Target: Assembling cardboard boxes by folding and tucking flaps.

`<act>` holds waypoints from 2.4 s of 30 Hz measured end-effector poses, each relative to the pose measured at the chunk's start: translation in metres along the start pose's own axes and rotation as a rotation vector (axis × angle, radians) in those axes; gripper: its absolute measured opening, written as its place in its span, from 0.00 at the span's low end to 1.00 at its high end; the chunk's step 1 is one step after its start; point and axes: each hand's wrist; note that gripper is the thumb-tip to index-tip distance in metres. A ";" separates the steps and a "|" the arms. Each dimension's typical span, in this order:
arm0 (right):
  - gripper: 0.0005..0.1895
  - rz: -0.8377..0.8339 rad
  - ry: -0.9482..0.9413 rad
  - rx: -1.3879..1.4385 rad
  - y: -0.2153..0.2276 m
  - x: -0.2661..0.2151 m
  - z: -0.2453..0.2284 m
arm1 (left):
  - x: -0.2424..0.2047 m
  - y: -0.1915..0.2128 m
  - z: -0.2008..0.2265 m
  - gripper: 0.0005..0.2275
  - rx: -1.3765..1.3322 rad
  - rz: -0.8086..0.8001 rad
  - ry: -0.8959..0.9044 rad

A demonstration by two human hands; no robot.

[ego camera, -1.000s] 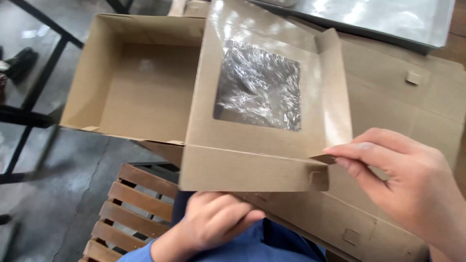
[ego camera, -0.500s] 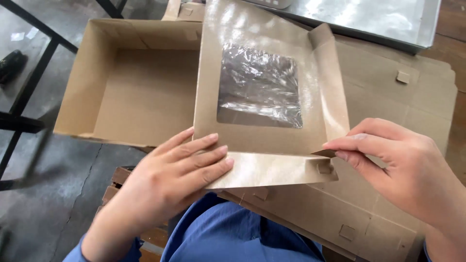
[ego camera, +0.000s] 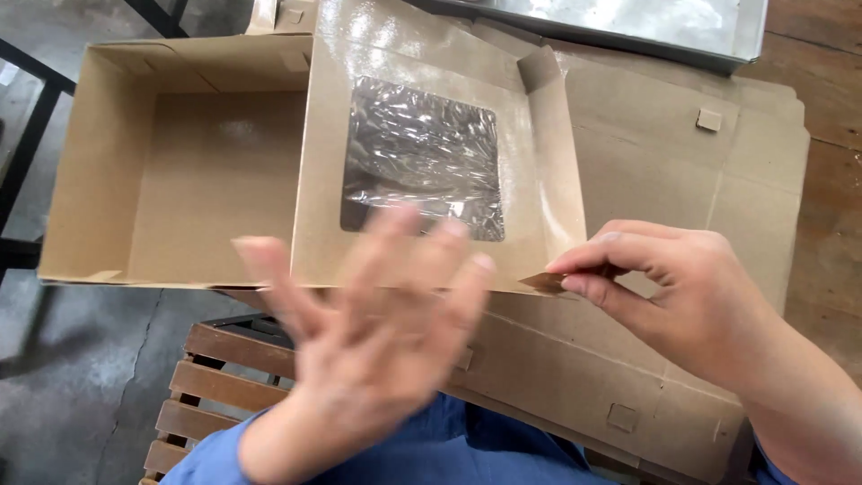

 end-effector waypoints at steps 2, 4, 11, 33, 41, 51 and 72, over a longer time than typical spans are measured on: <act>0.07 -0.018 -0.025 0.023 -0.001 0.000 -0.001 | 0.019 0.015 0.016 0.11 -0.074 0.063 -0.083; 0.08 -0.031 -0.051 0.046 -0.003 0.001 -0.001 | 0.030 0.019 0.029 0.04 -0.153 0.127 -0.175; 0.06 -0.082 -0.130 0.072 -0.009 0.001 0.009 | 0.031 -0.004 0.043 0.07 -0.073 0.228 -0.168; 0.05 -0.171 -0.078 0.274 -0.019 0.006 0.013 | 0.018 -0.034 0.027 0.06 -0.045 0.450 -0.371; 0.05 -0.163 -0.051 0.258 -0.020 0.006 0.014 | 0.027 -0.030 0.028 0.09 -0.056 0.445 -0.354; 0.04 -0.132 -0.116 0.206 -0.023 0.004 0.008 | 0.025 -0.031 0.028 0.07 -0.044 0.410 -0.348; 0.06 -0.032 -0.039 0.231 -0.030 0.002 0.001 | 0.026 -0.025 0.031 0.08 -0.093 0.363 -0.307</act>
Point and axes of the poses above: each hand's wrist, its own x-axis towards the middle knuckle, its own y-axis out of the back of the hand, z = x × y, and after that the axes turned 11 degrees about -z, right-handed
